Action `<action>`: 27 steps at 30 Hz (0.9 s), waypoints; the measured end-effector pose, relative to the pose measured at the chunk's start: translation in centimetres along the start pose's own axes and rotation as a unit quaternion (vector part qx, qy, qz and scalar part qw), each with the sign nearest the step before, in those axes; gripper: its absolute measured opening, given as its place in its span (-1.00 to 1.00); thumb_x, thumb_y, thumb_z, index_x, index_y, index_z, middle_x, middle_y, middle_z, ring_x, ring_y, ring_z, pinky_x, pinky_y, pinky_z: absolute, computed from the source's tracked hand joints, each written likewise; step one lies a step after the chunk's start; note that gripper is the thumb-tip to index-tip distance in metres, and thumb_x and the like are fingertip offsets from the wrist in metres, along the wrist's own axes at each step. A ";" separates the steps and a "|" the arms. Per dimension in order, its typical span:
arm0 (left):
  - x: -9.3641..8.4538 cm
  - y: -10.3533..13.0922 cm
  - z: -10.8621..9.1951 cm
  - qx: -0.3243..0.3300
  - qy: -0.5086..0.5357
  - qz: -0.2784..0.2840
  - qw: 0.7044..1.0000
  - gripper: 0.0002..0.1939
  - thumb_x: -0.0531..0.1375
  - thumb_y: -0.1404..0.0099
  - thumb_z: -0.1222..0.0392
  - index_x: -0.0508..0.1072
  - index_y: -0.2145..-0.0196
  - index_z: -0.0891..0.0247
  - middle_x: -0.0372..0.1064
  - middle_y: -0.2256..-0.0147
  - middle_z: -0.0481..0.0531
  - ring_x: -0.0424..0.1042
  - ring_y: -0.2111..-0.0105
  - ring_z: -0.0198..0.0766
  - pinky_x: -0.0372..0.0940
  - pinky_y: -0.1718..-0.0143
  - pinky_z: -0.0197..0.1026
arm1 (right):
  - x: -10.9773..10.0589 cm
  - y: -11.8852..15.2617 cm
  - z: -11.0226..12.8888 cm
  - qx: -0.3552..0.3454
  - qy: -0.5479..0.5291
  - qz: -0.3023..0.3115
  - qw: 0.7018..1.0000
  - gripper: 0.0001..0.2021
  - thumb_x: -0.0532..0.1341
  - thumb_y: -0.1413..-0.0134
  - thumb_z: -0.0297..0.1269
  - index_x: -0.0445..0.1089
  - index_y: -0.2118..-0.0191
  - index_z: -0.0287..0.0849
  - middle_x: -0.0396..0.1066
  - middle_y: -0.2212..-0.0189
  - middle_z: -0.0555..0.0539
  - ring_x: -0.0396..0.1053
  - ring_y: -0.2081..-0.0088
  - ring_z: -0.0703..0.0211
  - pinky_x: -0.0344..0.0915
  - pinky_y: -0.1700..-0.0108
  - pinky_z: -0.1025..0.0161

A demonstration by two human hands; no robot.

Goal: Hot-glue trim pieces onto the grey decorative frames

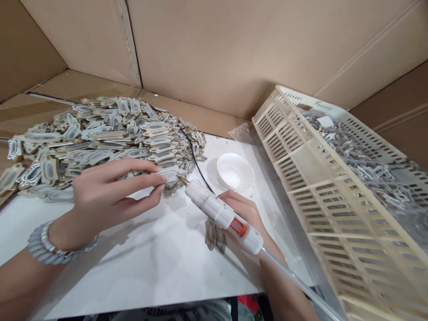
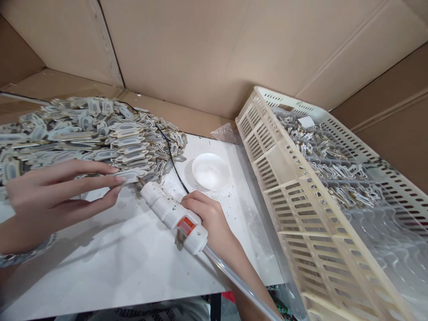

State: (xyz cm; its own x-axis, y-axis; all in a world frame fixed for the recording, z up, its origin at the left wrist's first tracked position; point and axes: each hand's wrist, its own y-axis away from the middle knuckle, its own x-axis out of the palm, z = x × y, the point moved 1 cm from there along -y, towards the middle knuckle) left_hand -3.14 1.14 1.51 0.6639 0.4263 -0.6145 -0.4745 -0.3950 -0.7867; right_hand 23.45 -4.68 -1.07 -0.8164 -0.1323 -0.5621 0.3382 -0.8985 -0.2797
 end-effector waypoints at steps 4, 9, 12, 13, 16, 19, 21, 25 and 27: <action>0.0 0.0 -0.1 0.007 -0.005 -0.004 1.000 -0.83 0.34 -0.20 0.34 0.49 0.27 0.12 0.54 0.34 -0.09 0.50 0.41 -0.41 0.42 0.38 -0.35 | 0.0 0.0 0.0 0.002 0.009 -0.001 1.000 -0.87 0.16 -0.11 -0.44 0.39 0.42 -0.12 0.40 0.39 -0.01 0.38 0.41 0.24 0.29 0.37 0.33; 0.1 0.0 -0.1 0.005 -0.003 0.001 1.000 -0.84 0.34 -0.18 0.38 0.51 0.29 0.19 0.54 0.34 -0.05 0.49 0.41 -0.42 0.40 0.36 -0.37 | 0.1 0.1 0.0 0.006 0.005 0.000 1.000 -0.87 0.16 -0.11 -0.43 0.35 0.44 -0.12 0.35 0.42 0.01 0.35 0.42 0.25 0.27 0.38 0.34; 0.2 0.1 0.1 0.011 0.008 -0.014 1.000 -0.87 0.35 -0.17 0.35 0.52 0.30 0.20 0.53 0.35 -0.04 0.48 0.43 -0.42 0.38 0.37 -0.37 | 0.1 0.1 -0.1 0.001 0.004 -0.003 1.000 -0.88 0.17 -0.10 -0.45 0.35 0.43 -0.13 0.34 0.41 0.01 0.34 0.42 0.26 0.25 0.39 0.35; 0.3 0.1 0.2 0.016 0.013 -0.022 1.000 -0.88 0.35 -0.17 0.33 0.53 0.31 0.21 0.53 0.36 -0.03 0.47 0.43 -0.42 0.37 0.37 -0.37 | 0.1 0.2 -0.2 -0.001 0.004 -0.004 1.000 -0.88 0.16 -0.09 -0.45 0.35 0.43 -0.13 0.34 0.40 0.00 0.34 0.42 0.27 0.25 0.39 0.35; 0.3 0.1 0.4 0.031 0.018 -0.032 0.999 -0.89 0.36 -0.17 0.32 0.54 0.32 0.24 0.53 0.37 0.00 0.47 0.43 -0.42 0.35 0.38 -0.38 | 0.0 0.2 -0.2 -0.005 0.006 -0.007 1.000 -0.89 0.16 -0.08 -0.46 0.35 0.42 -0.14 0.35 0.40 0.00 0.33 0.42 0.27 0.24 0.39 0.35; 0.2 0.0 0.5 0.032 0.018 -0.032 0.999 -0.91 0.36 -0.17 0.33 0.55 0.33 0.25 0.54 0.37 0.01 0.48 0.43 -0.41 0.36 0.35 -0.38 | 0.0 0.2 -0.2 -0.005 0.006 -0.007 1.000 -0.88 0.16 -0.08 -0.47 0.35 0.43 -0.14 0.35 0.41 -0.01 0.33 0.42 0.27 0.25 0.39 0.35; 0.1 -0.1 0.4 0.032 0.021 -0.032 0.999 -0.92 0.36 -0.17 0.33 0.55 0.34 0.26 0.54 0.38 0.03 0.48 0.42 -0.40 0.36 0.33 -0.38 | 0.0 0.1 -0.2 -0.006 0.005 -0.008 1.000 -0.88 0.16 -0.08 -0.47 0.35 0.43 -0.14 0.34 0.41 0.00 0.33 0.43 0.27 0.24 0.40 0.35; 0.0 -0.2 0.3 0.037 0.019 -0.041 0.998 -0.93 0.36 -0.16 0.32 0.56 0.35 0.27 0.54 0.39 0.05 0.48 0.44 -0.39 0.35 0.36 -0.38 | 0.0 0.1 -0.2 -0.010 0.003 -0.010 1.000 -0.87 0.16 -0.09 -0.48 0.34 0.43 -0.15 0.33 0.41 0.01 0.32 0.42 0.30 0.22 0.39 0.38; 0.0 -0.1 0.3 0.036 0.013 -0.041 0.998 -0.94 0.36 -0.17 0.31 0.56 0.35 0.27 0.54 0.39 0.04 0.47 0.46 -0.39 0.35 0.38 -0.37 | 0.0 0.1 -0.3 -0.012 0.003 -0.010 1.000 -0.87 0.17 -0.08 -0.49 0.34 0.43 -0.16 0.33 0.40 0.01 0.32 0.42 0.31 0.21 0.38 0.39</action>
State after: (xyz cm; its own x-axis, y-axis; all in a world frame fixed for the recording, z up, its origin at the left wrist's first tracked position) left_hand -3.26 1.42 1.64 0.7164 0.4326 -0.5473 -0.4585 -0.2993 -0.8368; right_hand 23.62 -4.70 -1.31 -0.8203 -0.1126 -0.5608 0.3335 -0.8907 -0.3090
